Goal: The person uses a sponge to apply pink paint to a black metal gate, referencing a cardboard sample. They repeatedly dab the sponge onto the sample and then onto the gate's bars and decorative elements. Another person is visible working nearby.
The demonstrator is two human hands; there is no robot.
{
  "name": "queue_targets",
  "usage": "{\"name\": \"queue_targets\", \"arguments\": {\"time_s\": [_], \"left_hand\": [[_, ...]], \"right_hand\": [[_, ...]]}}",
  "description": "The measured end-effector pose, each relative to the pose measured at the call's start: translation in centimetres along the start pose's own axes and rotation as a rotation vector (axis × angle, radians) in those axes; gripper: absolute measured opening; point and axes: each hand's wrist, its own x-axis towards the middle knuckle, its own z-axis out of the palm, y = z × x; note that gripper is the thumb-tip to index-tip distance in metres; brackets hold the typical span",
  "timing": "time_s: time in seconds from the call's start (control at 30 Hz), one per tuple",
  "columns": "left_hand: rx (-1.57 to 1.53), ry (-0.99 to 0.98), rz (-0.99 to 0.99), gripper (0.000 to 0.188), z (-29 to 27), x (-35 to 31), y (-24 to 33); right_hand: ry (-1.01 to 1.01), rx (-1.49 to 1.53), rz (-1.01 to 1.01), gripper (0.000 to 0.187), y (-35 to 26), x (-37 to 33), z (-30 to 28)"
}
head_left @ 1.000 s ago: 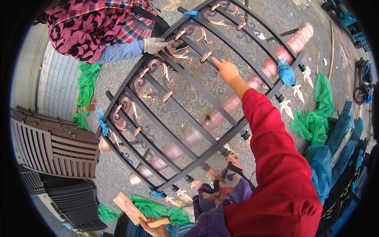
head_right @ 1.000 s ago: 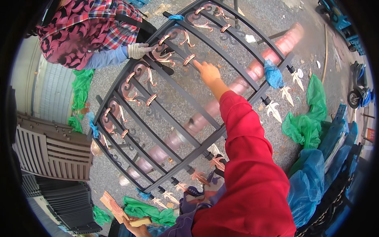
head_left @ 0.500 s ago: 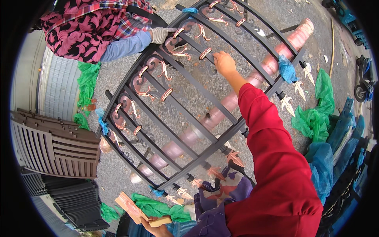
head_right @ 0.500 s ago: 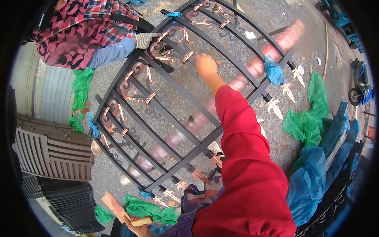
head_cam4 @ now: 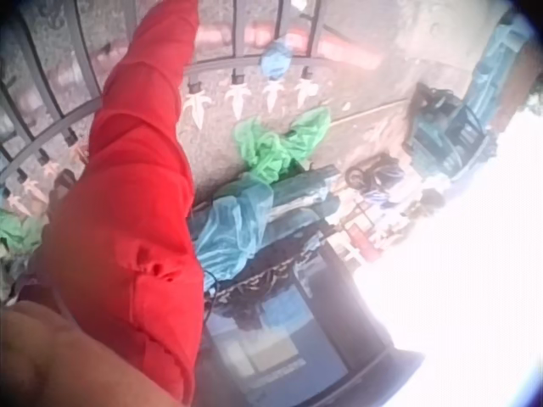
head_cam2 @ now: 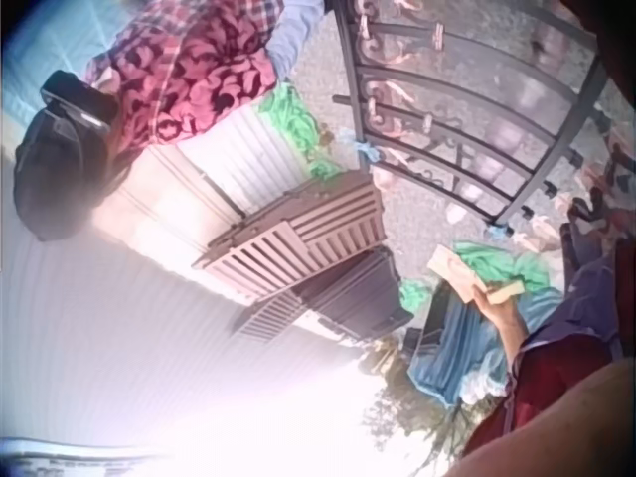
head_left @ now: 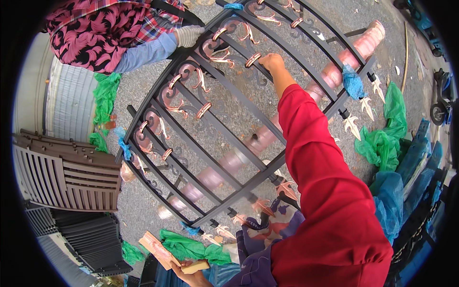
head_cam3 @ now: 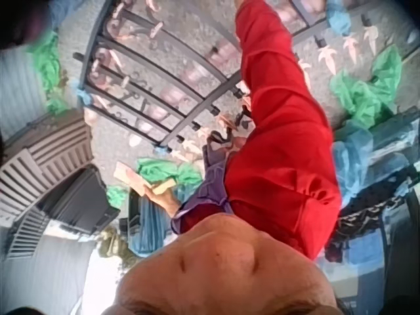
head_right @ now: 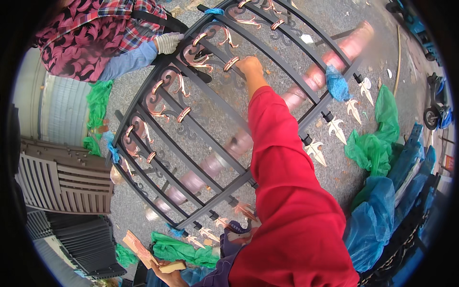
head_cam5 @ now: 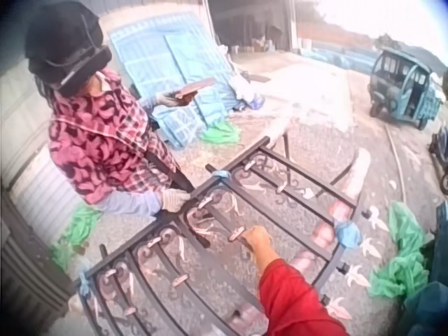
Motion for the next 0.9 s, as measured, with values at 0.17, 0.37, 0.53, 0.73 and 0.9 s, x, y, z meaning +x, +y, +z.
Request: {"name": "queue_targets", "arguments": {"time_s": [0.17, 0.37, 0.53, 0.73, 0.9], "left_hand": [[-0.002, -0.052, -0.003, 0.026, 0.8, -0.5, -0.4], [0.194, 0.028, 0.069, 0.031, -0.9, -1.6, -0.8], [0.254, 0.013, 0.102, 0.033, -1.5, -0.5, -0.9], [0.029, 0.120, 0.003, 0.029, 0.0, -1.5, -1.3], [-0.022, 0.007, -0.029, 0.025, 0.0, -0.3, -1.0]], "right_hand": [[0.110, -0.103, -0.117, 0.041, 1.7, 2.3, 0.6], [-0.029, -0.113, -0.039, 0.058, -0.3, 0.6, -0.2], [0.161, -0.121, -0.196, 0.051, 1.6, 1.9, 0.2], [0.081, -0.163, -0.163, 0.054, 0.1, 1.3, 0.4], [0.299, -0.116, -0.167, 0.043, 2.1, 1.6, 0.9]]}}
